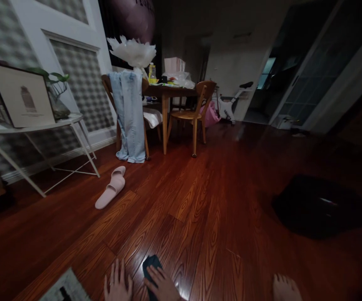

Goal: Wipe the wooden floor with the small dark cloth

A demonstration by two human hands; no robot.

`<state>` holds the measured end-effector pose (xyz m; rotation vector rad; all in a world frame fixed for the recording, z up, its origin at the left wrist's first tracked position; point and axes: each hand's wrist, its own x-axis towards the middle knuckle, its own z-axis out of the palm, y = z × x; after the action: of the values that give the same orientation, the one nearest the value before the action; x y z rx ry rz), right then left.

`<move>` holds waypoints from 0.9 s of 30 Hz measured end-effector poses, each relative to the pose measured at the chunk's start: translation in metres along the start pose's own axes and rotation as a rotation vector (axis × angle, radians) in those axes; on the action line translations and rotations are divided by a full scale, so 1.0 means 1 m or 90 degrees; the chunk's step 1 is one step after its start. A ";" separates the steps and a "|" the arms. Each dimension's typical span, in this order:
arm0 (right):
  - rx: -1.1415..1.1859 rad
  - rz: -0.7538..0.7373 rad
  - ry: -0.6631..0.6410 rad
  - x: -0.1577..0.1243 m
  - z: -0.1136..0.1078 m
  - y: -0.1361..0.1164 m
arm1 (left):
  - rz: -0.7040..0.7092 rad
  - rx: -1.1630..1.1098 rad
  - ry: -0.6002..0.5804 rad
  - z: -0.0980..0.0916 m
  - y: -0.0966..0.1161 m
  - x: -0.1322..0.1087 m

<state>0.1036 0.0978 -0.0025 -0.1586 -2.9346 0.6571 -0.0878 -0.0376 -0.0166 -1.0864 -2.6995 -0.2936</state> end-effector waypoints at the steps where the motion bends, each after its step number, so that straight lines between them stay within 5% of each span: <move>1: 0.025 -0.005 -0.009 -0.002 -0.013 0.007 | -0.003 -0.001 0.002 0.000 0.000 0.000; 4: 0.064 0.092 -0.013 -0.012 -0.057 0.038 | -0.007 -0.018 0.007 0.000 -0.001 0.000; 8: -0.035 0.380 0.072 -0.033 -0.097 0.094 | 0.001 -0.033 0.011 -0.005 0.001 -0.001; 12: -0.125 0.587 0.222 -0.060 -0.099 0.141 | 0.001 -0.031 0.009 -0.012 0.005 -0.002; 16: -0.147 0.701 0.324 -0.055 -0.079 0.144 | -0.006 -0.036 0.010 -0.014 0.006 -0.003; 20: -0.106 0.649 0.282 -0.014 -0.058 0.102 | -0.008 -0.049 0.007 -0.014 0.005 -0.003; 27: 0.010 0.241 0.046 0.037 -0.036 -0.005 | -0.009 -0.079 0.014 -0.008 0.002 -0.004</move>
<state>0.0719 0.1128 0.0354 -0.7325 -2.8493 0.7028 -0.0828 -0.0414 -0.0099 -1.0892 -2.7012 -0.4781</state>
